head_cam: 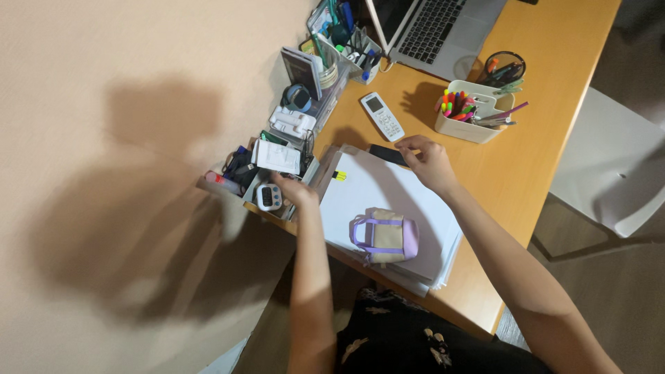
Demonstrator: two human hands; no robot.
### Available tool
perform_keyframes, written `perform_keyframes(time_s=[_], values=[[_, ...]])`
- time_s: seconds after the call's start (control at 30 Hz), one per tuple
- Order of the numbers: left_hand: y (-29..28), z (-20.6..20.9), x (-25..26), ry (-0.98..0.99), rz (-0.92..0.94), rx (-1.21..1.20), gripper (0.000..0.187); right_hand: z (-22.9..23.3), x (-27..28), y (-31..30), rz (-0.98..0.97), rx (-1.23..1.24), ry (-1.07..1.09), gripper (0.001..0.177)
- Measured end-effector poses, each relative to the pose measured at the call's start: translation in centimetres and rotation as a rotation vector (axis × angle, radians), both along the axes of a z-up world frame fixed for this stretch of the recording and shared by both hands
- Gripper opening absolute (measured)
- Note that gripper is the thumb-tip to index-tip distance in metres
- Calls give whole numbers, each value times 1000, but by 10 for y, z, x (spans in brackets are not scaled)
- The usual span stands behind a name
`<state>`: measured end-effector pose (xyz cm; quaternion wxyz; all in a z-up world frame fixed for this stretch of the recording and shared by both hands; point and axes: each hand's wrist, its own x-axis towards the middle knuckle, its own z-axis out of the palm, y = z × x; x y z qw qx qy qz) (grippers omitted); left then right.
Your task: The person organizes a cluttered desk by sorting pens, markers, and stationery into containers, stacking papers, and moving items between a desk and a round table. They handle a small pouch, a pen holder, and a plastic basket while arranging various office supplies.
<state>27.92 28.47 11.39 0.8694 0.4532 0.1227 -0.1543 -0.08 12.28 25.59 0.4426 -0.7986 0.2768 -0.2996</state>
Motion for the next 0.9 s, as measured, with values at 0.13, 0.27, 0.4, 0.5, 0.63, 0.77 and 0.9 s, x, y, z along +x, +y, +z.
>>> perform_keyframes(time_s=[0.13,0.27,0.4,0.5,0.63,0.77,0.9], values=[[-12,-30,-16,123,-13,25,71,-3,9,-1,-47,105,107,21],[-31,-49,-35,-43,-157,36,72,-25,18,-14,19,94,-29,23],[-53,-60,-63,-22,-502,48,63,-79,37,-50,35,25,50,27],[-58,-71,-84,-57,-710,106,56,-139,60,-90,31,-186,171,37],[-49,-67,-106,-134,-785,161,46,-205,97,-127,-90,-240,266,57],[-30,-42,-113,-151,-876,281,41,-223,124,-145,-219,-271,423,70],[-15,-26,-97,-175,-887,361,38,-222,135,-152,-145,-351,649,65]])
